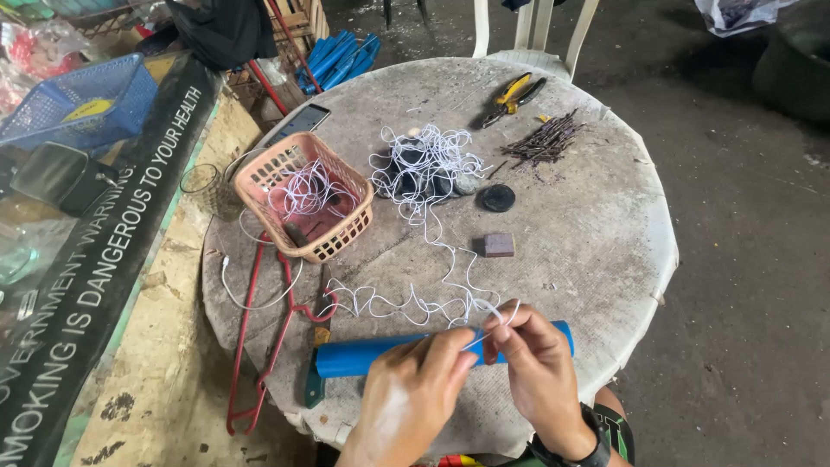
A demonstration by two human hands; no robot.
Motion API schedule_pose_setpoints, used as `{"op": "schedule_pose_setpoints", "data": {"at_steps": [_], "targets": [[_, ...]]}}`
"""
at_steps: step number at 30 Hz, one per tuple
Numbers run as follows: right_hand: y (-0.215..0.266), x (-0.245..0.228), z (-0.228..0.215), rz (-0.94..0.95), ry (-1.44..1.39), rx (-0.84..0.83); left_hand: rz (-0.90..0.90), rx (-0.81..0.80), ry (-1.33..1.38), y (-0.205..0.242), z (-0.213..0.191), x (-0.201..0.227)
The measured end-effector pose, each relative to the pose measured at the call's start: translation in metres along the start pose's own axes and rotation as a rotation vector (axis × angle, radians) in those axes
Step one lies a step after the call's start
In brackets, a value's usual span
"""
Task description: Measuring string against a blue pipe and tying knots at regular intervals
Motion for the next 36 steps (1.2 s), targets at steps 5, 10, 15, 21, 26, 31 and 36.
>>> {"op": "schedule_pose_setpoints", "data": {"at_steps": [5,10,15,21,26,31,36], "targets": [[-0.001,0.004,-0.018,0.112,-0.279,0.05,-0.06,0.071,0.028,0.022,-0.001,-0.027],[-0.001,0.0,-0.021,0.121,-0.318,0.108,-0.223,0.143,0.122,0.042,-0.007,-0.045],[-0.004,-0.005,-0.022,0.074,-0.329,0.124,-0.372,0.235,0.943,0.054,-0.012,-0.051],[-0.008,-0.005,-0.03,0.088,-0.385,0.196,-0.391,0.473,1.367,0.074,0.004,-0.067],[-0.009,-0.007,-0.032,0.083,-0.34,0.219,-0.31,0.405,1.47,0.077,0.002,-0.071],[-0.011,-0.007,-0.039,0.073,-0.249,0.258,-0.21,0.375,1.524,0.08,0.003,-0.082],[-0.016,-0.01,-0.053,0.058,-0.175,0.307,-0.171,0.338,1.782,0.096,0.009,-0.101]]}}
Point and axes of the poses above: each hand's wrist, its own y-axis away from the middle knuckle, its own z-axis out of the palm, x = y × z, the point moved 2 cm from there along -y, towards the middle knuckle, and after that the axes turned 1 degree about -y, right-handed, at the moved point
